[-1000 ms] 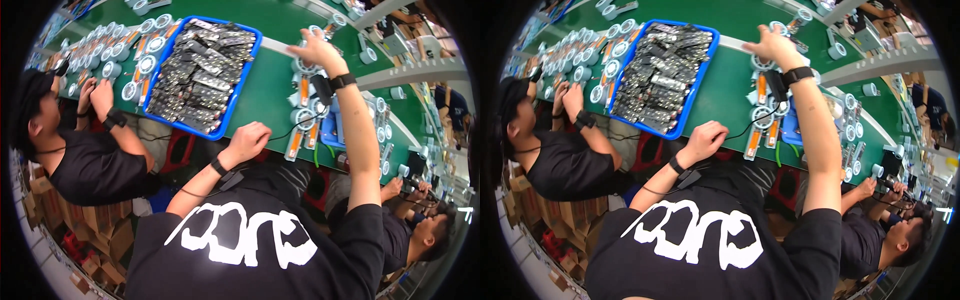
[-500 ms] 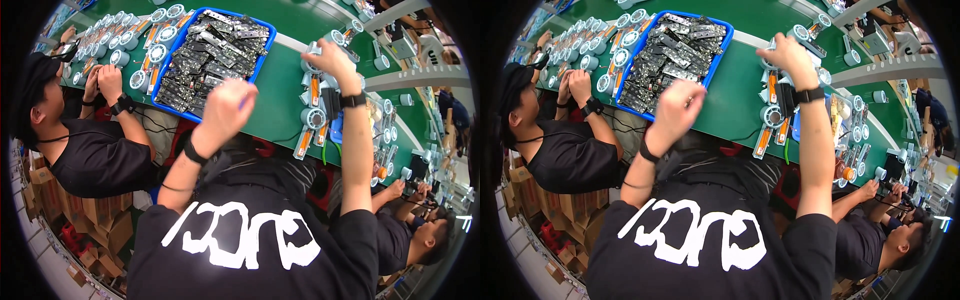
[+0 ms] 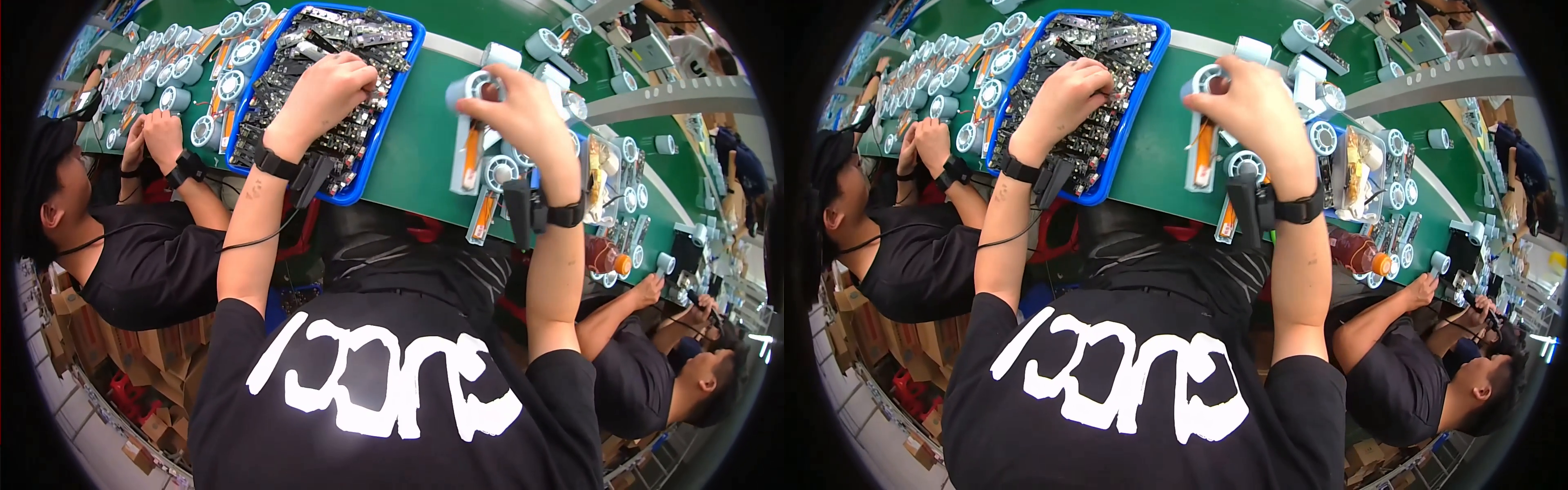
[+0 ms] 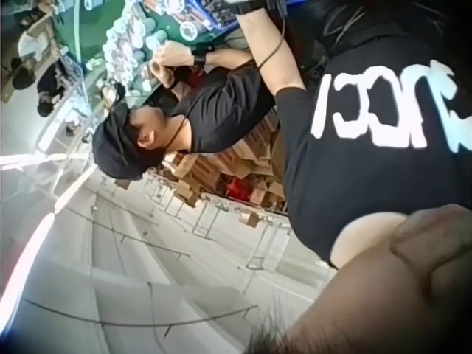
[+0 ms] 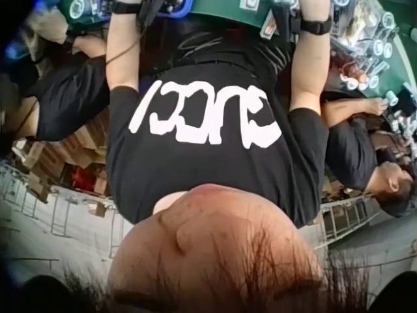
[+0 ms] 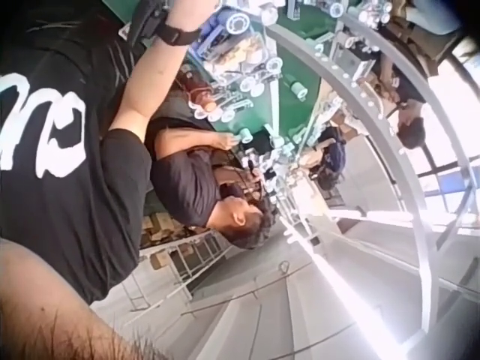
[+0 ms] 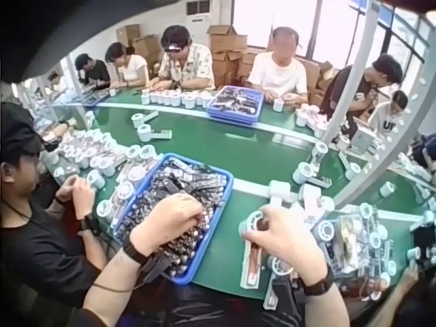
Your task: The person picks up a circuit board and a wire connector, joins the connector to the board, and places the board onto a fan housing. They then pick up a second wire connector, join it to the board, press the board into the housing, and set the assembly aside.
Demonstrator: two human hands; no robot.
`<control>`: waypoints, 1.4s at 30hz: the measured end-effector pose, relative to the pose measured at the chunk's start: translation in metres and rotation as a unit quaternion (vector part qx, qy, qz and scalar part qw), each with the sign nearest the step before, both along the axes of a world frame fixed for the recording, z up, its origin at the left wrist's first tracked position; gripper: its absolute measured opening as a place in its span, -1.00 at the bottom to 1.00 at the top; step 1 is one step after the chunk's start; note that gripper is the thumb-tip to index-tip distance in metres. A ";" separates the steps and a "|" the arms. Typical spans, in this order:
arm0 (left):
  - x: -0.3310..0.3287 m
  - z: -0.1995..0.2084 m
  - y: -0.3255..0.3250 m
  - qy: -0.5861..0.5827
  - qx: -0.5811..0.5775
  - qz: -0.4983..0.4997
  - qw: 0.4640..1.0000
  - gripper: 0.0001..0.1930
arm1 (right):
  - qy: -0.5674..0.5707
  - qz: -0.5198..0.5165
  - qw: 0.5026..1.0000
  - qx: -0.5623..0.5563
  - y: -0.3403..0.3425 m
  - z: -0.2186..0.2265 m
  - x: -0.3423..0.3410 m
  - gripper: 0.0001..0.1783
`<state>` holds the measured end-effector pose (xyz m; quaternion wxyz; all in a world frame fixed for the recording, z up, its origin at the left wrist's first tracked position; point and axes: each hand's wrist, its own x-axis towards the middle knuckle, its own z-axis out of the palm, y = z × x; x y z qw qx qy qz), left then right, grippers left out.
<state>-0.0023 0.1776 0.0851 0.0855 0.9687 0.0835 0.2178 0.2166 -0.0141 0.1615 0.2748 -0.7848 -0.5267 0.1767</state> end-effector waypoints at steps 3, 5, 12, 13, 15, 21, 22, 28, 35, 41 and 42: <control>-0.002 0.012 -0.020 -0.061 -0.083 -0.051 0.993 -0.72 | -0.009 -0.002 0.997 -0.081 -0.003 -0.033 -0.023 -0.49; -0.010 0.024 -0.063 -0.191 -0.377 0.010 0.907 -0.73 | -0.021 0.000 0.996 -0.083 -0.003 -0.055 -0.035 -0.48; -0.044 -0.006 -0.162 -0.117 -0.775 0.159 0.600 -0.61 | -0.033 0.002 0.996 -0.081 -0.011 -0.100 -0.054 -0.41; -0.045 -0.019 -0.168 -0.117 -0.779 0.160 0.596 -0.61 | -0.050 -0.011 0.997 -0.049 -0.014 -0.099 -0.055 -0.44; -0.045 -0.044 -0.182 -0.090 -0.694 0.177 0.692 -0.64 | -0.085 -0.036 0.996 0.016 -0.021 -0.094 -0.059 -0.50; -0.031 -0.059 -0.191 -0.050 -0.587 0.242 0.771 -0.78 | 0.047 -0.045 0.997 0.047 -0.067 -0.079 -0.069 -0.68; -0.029 -0.061 -0.190 -0.064 -0.575 0.241 0.779 -0.82 | 0.057 -0.013 0.996 0.064 -0.075 -0.084 -0.074 -0.71; -0.020 -0.055 -0.185 -0.139 -0.585 0.217 0.769 -0.91 | 0.097 0.019 0.982 0.159 -0.082 -0.116 -0.104 -0.69; -0.028 -0.064 -0.180 -0.163 -0.754 0.115 0.625 -0.75 | 0.131 -0.024 0.971 0.198 -0.072 -0.128 -0.099 -0.81; -0.030 -0.076 -0.190 -0.217 -0.825 0.103 0.511 -0.64 | 0.121 -0.012 0.970 0.211 -0.067 -0.134 -0.099 -0.82; -0.029 -0.075 -0.190 -0.205 -0.831 0.113 0.504 -0.65 | 0.118 -0.013 0.970 0.210 -0.067 -0.134 -0.099 -0.82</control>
